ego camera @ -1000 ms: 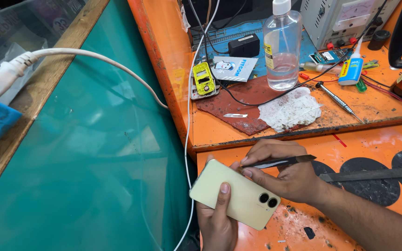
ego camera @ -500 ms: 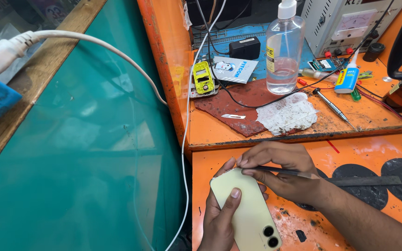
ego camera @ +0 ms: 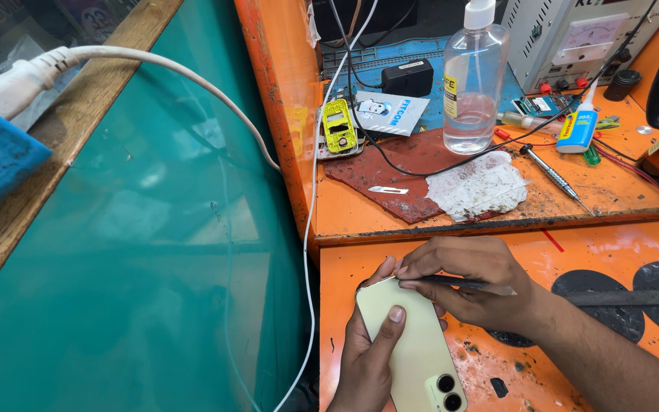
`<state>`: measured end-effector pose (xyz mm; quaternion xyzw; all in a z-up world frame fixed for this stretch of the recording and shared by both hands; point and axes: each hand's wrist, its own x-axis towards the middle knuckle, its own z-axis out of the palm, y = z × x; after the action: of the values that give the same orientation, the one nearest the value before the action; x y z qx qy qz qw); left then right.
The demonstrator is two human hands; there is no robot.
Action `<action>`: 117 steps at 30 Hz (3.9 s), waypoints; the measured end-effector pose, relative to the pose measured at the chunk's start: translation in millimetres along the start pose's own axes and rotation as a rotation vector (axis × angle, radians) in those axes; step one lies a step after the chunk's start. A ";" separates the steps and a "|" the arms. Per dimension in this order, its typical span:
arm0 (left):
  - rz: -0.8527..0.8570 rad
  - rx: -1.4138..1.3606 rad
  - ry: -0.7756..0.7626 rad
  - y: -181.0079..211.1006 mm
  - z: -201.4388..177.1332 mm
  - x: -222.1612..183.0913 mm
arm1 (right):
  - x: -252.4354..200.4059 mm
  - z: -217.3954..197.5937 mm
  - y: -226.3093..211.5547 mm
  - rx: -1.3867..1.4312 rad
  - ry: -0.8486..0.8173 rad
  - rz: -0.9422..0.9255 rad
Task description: The person disassembles a mobile phone by using a pry tool to separate the back casing and a screwdriver to remove internal screws from the device.
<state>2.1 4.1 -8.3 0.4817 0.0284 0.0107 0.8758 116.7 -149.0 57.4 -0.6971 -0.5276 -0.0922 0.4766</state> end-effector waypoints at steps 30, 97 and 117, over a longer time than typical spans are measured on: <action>-0.029 -0.159 -0.076 3.6 -3.2 -7.3 | -2.2 10.3 -28.4 -0.382 -0.056 -0.258; -0.178 -0.381 -0.312 -6.6 -17.3 -10.0 | -6.5 32.5 -15.1 -0.006 0.007 0.166; 0.574 0.061 0.315 -29.1 -23.2 -5.3 | -24.8 49.0 -24.4 0.281 0.681 0.458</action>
<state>-4.9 7.8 -45.0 0.4883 0.0270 0.3308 0.8071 67.6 -128.0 29.7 -0.6545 -0.1795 -0.1360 0.7218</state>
